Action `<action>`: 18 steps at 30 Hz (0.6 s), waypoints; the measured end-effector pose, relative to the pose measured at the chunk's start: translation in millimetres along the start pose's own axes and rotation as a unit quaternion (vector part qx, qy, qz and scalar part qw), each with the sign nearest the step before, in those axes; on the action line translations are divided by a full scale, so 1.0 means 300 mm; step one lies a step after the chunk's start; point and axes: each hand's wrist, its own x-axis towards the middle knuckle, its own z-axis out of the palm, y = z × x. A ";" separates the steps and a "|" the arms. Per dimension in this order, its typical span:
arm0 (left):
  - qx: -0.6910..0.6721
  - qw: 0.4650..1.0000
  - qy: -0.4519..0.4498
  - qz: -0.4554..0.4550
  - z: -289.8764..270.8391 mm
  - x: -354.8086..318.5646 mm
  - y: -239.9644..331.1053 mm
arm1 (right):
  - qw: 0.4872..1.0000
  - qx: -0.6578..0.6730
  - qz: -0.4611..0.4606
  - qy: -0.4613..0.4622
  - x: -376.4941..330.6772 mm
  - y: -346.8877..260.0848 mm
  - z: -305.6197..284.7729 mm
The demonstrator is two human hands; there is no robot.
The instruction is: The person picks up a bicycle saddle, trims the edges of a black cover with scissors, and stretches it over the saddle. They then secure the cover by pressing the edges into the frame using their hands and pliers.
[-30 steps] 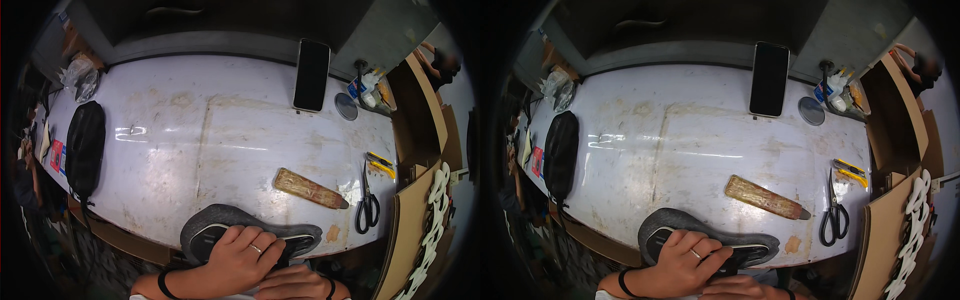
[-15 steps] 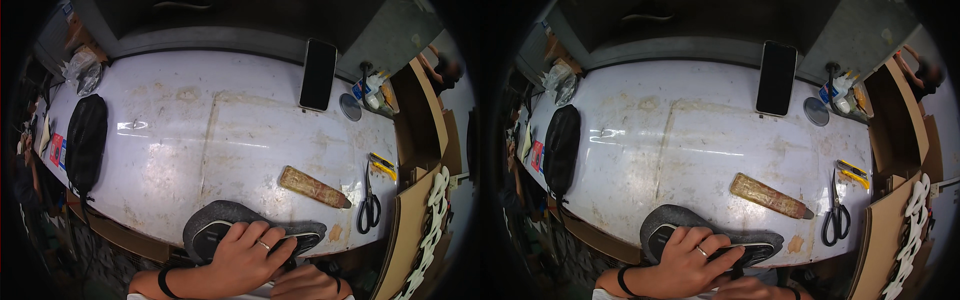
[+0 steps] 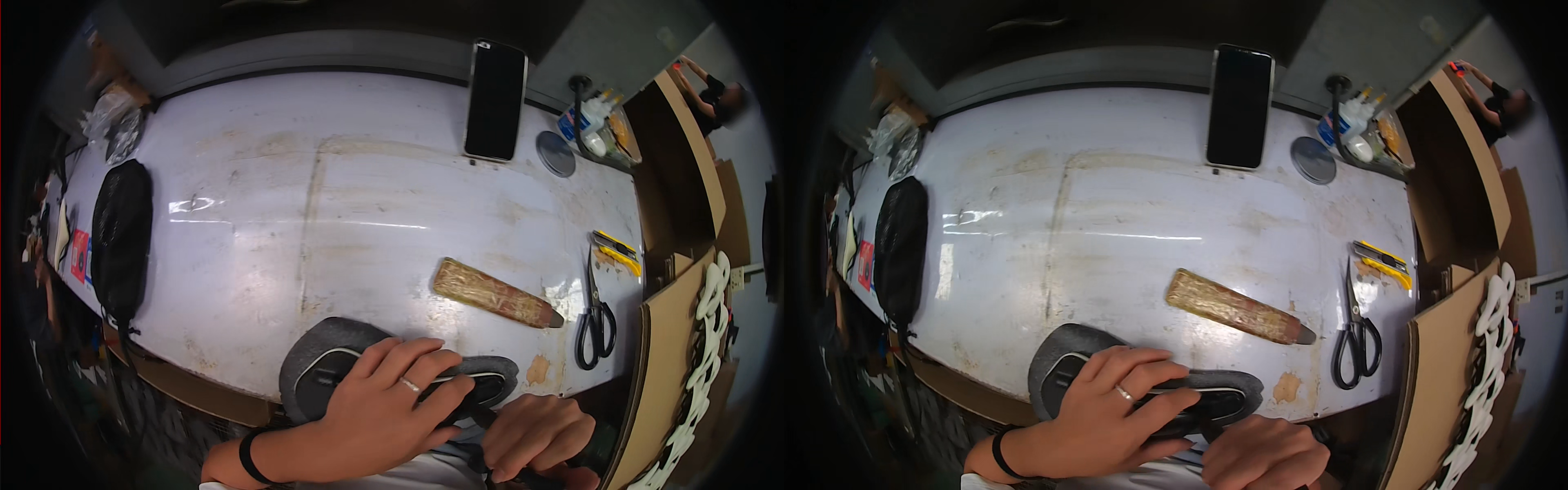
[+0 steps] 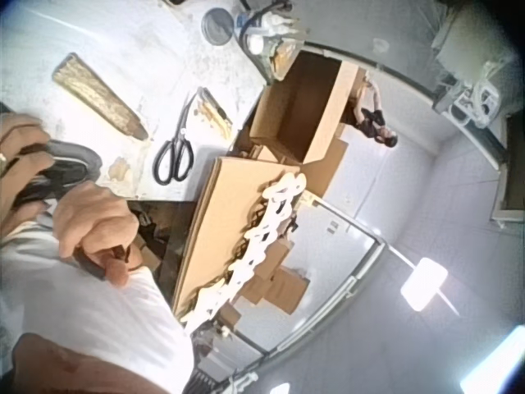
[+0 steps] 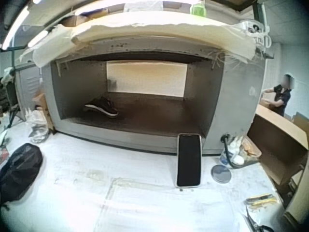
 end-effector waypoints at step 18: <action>0.088 0.993 -0.060 0.047 0.014 -0.006 0.009 | 0.997 -0.062 0.044 0.029 0.017 -0.043 0.046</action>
